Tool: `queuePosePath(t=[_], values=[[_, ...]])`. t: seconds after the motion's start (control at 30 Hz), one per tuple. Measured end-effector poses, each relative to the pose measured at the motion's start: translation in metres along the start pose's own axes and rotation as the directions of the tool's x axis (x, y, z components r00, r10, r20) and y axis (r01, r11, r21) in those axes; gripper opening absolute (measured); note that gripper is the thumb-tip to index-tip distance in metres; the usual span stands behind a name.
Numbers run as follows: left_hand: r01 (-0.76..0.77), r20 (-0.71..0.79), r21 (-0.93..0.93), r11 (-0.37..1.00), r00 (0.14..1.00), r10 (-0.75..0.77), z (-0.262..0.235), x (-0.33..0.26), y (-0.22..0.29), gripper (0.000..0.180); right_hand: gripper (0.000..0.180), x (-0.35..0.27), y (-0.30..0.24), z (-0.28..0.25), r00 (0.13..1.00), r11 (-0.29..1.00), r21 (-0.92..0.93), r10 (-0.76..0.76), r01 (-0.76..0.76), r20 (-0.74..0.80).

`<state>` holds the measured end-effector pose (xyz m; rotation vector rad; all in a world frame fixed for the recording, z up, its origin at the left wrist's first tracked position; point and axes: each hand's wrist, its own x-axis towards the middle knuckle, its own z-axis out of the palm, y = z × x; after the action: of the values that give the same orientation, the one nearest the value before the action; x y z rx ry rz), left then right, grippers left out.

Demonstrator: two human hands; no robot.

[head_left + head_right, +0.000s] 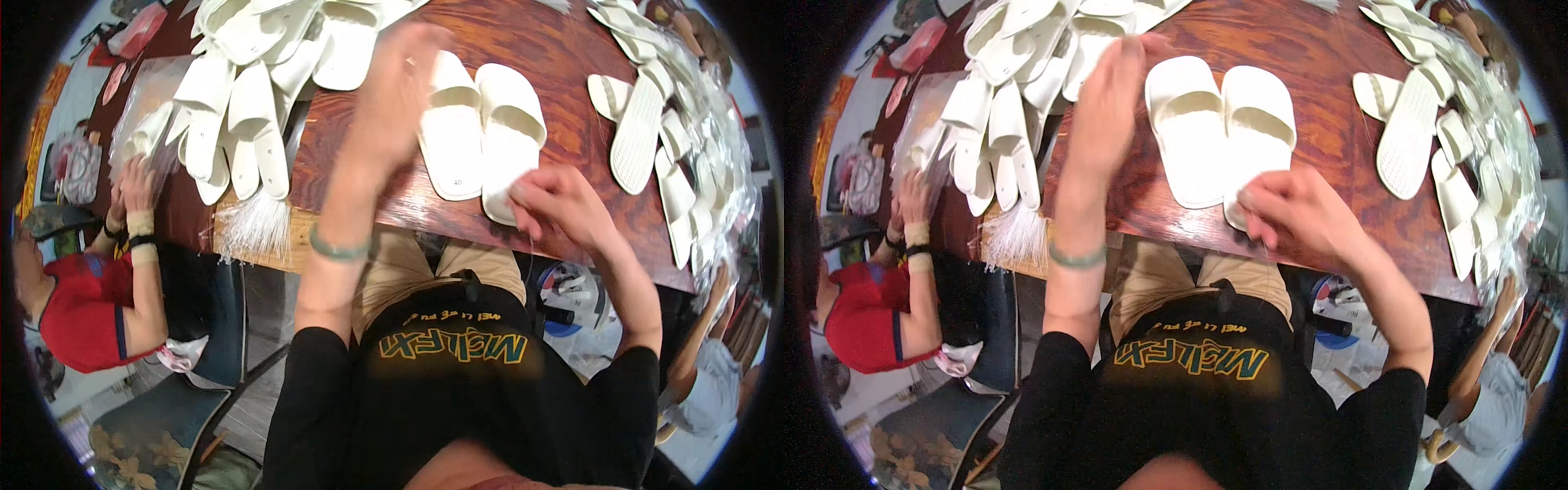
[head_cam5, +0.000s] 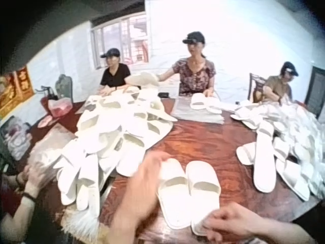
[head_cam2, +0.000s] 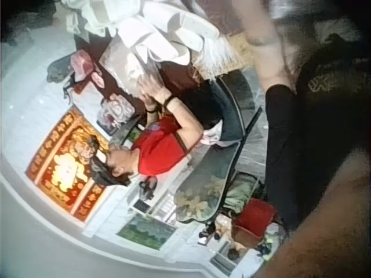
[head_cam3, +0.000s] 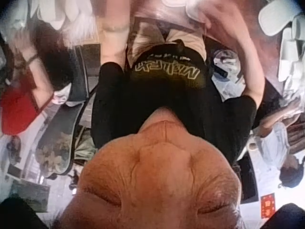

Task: Manually assemble and inspect white slippers/sandals by pulling threading or trimming material.

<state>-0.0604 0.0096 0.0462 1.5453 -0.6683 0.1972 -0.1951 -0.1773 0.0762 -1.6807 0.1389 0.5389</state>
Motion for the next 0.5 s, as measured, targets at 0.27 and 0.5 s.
queuePosePath(t=[0.27,0.5], values=[[-0.158,0.277,0.596,0.787,0.961,-0.017,0.003,0.070,-0.144,0.030,0.033,0.088,0.006,-0.014,0.999,0.975,-0.221,0.009,-0.016,-0.032],[0.058,0.152,0.557,0.828,0.974,-0.170,0.010,0.053,-0.124,0.036,0.029,0.125,0.009,0.010,0.926,0.696,-0.715,-0.311,0.070,-0.212]])
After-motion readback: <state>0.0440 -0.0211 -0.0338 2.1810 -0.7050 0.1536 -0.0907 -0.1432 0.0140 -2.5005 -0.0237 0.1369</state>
